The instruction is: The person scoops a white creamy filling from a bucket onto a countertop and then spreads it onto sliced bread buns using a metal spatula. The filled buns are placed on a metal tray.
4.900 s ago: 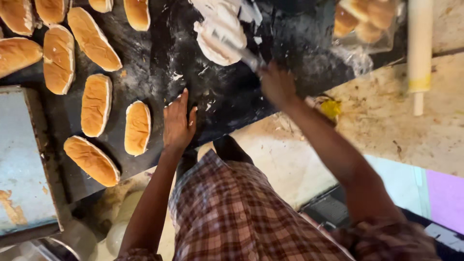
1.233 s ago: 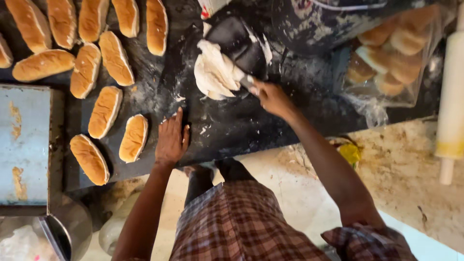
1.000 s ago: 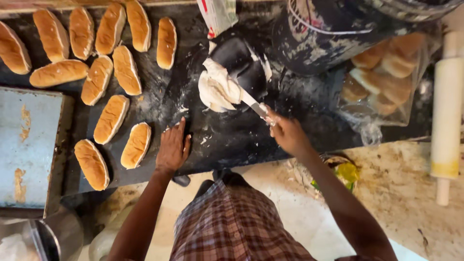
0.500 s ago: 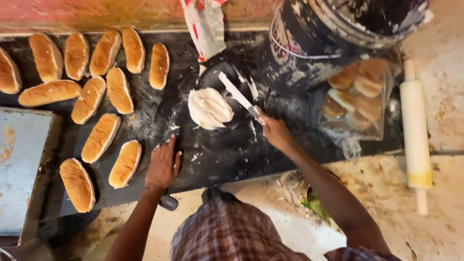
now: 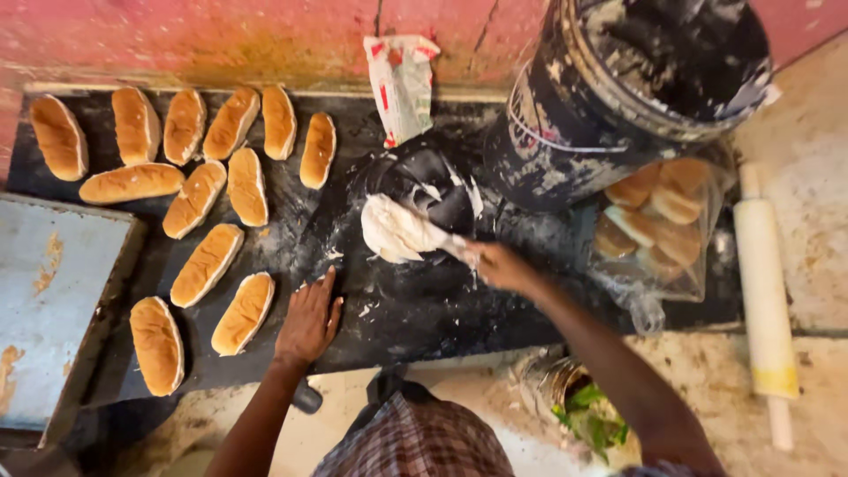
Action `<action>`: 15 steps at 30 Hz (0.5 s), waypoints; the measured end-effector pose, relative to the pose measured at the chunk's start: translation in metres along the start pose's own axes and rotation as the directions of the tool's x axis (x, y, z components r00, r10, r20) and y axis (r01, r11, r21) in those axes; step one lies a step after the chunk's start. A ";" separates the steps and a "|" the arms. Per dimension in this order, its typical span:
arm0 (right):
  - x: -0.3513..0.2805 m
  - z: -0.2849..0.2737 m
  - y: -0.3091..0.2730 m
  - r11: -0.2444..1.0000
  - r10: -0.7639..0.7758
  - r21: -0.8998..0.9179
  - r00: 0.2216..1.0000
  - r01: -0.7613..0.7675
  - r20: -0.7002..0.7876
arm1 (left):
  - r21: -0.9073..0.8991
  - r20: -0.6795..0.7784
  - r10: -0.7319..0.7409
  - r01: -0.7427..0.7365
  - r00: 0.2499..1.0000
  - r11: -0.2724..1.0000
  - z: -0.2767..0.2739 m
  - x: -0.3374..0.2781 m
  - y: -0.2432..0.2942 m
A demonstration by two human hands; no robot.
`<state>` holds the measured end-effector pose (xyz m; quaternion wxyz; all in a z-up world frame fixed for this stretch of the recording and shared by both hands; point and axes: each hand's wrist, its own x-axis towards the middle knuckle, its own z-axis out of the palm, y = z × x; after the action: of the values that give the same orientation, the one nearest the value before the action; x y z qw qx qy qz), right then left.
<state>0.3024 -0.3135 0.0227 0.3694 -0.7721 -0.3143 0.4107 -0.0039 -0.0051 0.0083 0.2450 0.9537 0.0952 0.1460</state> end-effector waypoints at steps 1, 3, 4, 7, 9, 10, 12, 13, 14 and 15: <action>-0.018 0.008 -0.006 0.997 0.077 -0.012 0.995 -0.078 -0.055 | 0.008 0.000 -0.001 0.001 1.000 1.000 0.001 -0.001 0.001; -0.043 0.029 -0.015 0.980 -0.057 -0.199 0.971 0.009 -0.234 | 0.027 0.010 0.003 -0.003 1.000 1.000 0.001 -0.001 -0.001; -0.053 0.045 -0.019 0.910 -0.279 -0.388 0.909 0.147 -0.311 | 0.030 0.048 -0.022 0.021 0.999 0.999 0.000 -0.001 -0.004; -0.069 0.091 -0.027 0.717 -0.367 -0.697 0.863 0.024 -0.348 | 0.021 0.086 -0.041 0.040 0.995 0.999 0.005 -0.007 -0.002; -0.060 0.100 -0.031 0.621 -0.246 -0.773 0.904 -0.130 -0.350 | 0.028 -0.016 0.025 -0.024 1.000 0.999 0.004 -0.005 -0.004; -0.050 0.097 -0.034 0.576 -0.190 -0.798 0.921 -0.177 -0.341 | 0.031 -0.010 0.021 -0.021 1.000 0.999 0.003 0.000 -0.004; -0.038 0.086 -0.035 0.487 -0.131 -0.840 0.931 -0.238 -0.340 | 0.035 0.019 0.005 -0.006 1.000 0.999 0.004 0.000 -0.002; -0.039 0.077 -0.032 0.446 -0.121 -0.855 0.929 -0.263 -0.349 | 0.026 0.037 0.000 -0.001 0.999 1.000 0.005 -0.007 0.001; -0.043 0.077 -0.030 0.403 -0.111 -0.869 0.928 -0.286 -0.357 | 0.017 0.055 -0.005 0.004 0.998 1.000 0.003 -0.013 0.002; -0.038 0.069 -0.035 0.502 -0.163 -0.830 0.916 -0.243 -0.367 | 0.009 0.046 -0.012 0.011 0.999 1.000 0.001 -0.007 0.002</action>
<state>0.2186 -0.3038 0.0399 -0.0193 -0.9255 -0.3760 0.0410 -0.0101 -0.0090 0.0063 0.2438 0.9574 0.0957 0.1219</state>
